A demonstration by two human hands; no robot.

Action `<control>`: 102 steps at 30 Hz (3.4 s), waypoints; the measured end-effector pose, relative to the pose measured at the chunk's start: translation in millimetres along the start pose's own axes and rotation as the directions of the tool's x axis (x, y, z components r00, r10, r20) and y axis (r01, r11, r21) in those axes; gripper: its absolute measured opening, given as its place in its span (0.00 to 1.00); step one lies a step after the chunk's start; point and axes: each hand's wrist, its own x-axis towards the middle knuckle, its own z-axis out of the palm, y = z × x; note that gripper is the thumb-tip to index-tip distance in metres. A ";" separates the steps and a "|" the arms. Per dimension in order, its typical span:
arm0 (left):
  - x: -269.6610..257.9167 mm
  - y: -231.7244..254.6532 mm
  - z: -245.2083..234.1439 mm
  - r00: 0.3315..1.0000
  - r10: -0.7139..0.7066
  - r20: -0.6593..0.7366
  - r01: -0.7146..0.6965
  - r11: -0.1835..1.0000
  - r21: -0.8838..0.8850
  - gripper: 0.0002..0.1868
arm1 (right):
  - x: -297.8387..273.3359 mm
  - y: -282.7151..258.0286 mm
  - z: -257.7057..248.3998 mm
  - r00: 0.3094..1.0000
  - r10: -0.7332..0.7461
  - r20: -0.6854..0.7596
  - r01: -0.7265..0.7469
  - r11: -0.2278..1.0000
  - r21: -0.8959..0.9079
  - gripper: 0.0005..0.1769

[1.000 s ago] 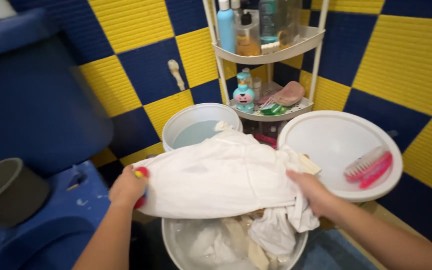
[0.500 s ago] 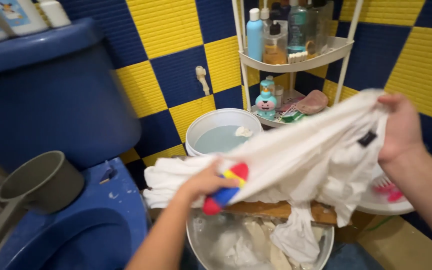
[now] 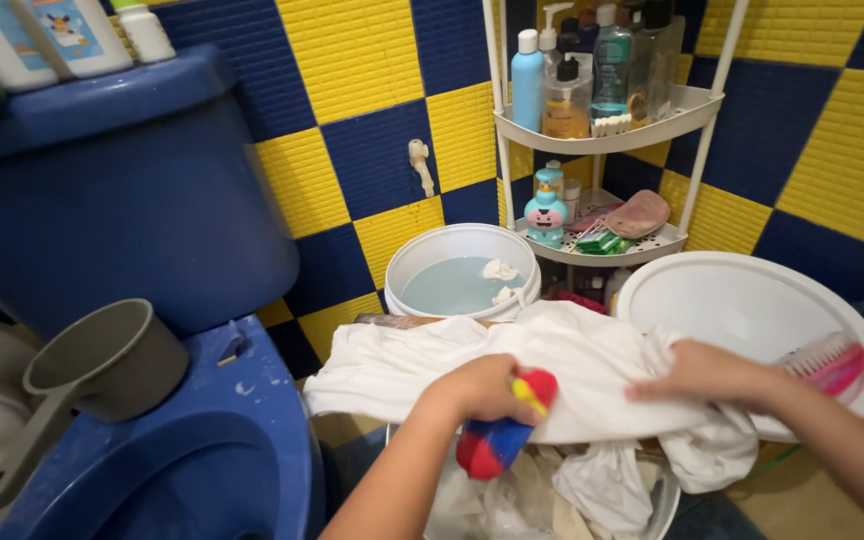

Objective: The person washes a white shirt by hand, scrubbing it with a brush on a wooden board and dipping it into a bucket of soapy water. They wring the shirt, rub it against itself, and submerge it repeatedly to rinse it.

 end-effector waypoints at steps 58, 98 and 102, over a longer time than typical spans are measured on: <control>-114.2 153.2 -100.5 0.439 0.329 -0.836 -0.380 0.911 0.159 0.47 | -101.5 -320.1 -27.1 0.753 -0.634 -0.174 0.203 -0.026 0.979 0.17; -53.8 18.7 -67.9 0.992 0.129 0.009 -0.124 0.923 0.366 0.19 | -179.3 -139.7 50.1 0.984 -0.134 0.114 0.109 -0.042 -0.993 0.24; -46.9 -30.1 6.7 0.922 -0.104 0.373 -0.182 0.735 0.654 0.17 | -117.3 -82.4 113.0 0.832 -0.310 0.460 0.418 -0.194 -0.887 0.28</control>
